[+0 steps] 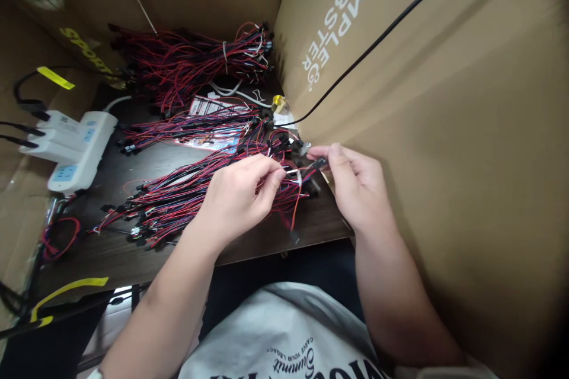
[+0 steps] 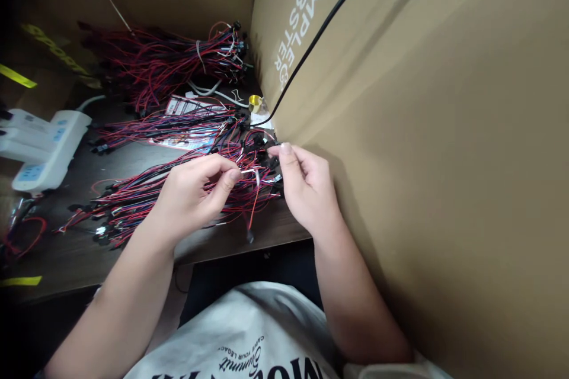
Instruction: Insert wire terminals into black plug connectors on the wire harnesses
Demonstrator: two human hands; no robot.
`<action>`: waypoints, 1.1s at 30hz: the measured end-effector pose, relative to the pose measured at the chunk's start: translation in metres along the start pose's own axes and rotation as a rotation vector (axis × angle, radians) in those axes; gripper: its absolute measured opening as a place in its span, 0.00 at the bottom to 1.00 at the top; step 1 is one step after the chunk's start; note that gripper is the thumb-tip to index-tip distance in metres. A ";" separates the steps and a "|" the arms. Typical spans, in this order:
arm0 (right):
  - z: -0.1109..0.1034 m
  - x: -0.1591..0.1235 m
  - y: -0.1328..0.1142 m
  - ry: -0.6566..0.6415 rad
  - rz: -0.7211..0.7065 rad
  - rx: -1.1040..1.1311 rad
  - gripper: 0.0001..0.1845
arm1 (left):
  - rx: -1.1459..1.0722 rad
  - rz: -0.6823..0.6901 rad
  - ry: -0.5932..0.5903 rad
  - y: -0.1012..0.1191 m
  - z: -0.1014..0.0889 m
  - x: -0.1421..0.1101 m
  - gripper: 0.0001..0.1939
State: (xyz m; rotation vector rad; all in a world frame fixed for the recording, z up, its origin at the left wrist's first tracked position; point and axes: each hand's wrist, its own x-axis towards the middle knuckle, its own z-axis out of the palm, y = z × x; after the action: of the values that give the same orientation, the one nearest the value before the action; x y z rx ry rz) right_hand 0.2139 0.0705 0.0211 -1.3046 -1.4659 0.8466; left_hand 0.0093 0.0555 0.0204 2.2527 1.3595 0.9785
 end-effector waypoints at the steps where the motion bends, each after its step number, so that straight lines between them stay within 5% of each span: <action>1: -0.003 -0.004 -0.003 0.010 0.008 -0.042 0.26 | 0.005 0.000 0.005 0.000 -0.001 0.000 0.09; 6: -0.013 -0.042 -0.020 0.087 0.071 -0.260 0.25 | 0.002 -0.018 0.043 -0.001 -0.006 0.002 0.09; 11: 0.006 -0.081 -0.021 -0.306 0.333 -0.440 0.20 | -0.034 -0.002 0.106 -0.003 -0.010 0.005 0.09; 14: 0.031 -0.094 -0.008 -0.505 0.435 -0.206 0.21 | -0.060 -0.018 0.122 -0.002 -0.011 0.007 0.09; 17: 0.054 -0.100 0.004 -0.548 0.516 0.112 0.20 | -0.087 -0.050 0.098 0.000 -0.013 0.006 0.09; 20: 0.065 -0.100 0.005 -0.580 0.546 0.173 0.18 | -0.128 -0.058 0.072 0.004 -0.019 -0.003 0.09; 24: 0.065 -0.095 -0.005 -0.541 0.405 0.185 0.20 | -0.249 -0.049 -0.030 0.011 -0.027 -0.022 0.11; 27: 0.065 -0.093 -0.009 -0.472 0.273 0.263 0.20 | -0.371 -0.221 -0.083 0.014 -0.025 -0.038 0.20; 33: 0.061 -0.096 -0.005 -0.334 0.117 0.282 0.14 | -0.390 -0.571 0.198 0.006 -0.021 -0.050 0.25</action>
State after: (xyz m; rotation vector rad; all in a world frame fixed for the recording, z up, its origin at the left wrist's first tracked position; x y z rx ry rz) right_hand 0.1512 -0.0180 -0.0123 -1.0790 -1.4658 1.3483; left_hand -0.0163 0.0078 0.0196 1.4000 1.5976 1.1437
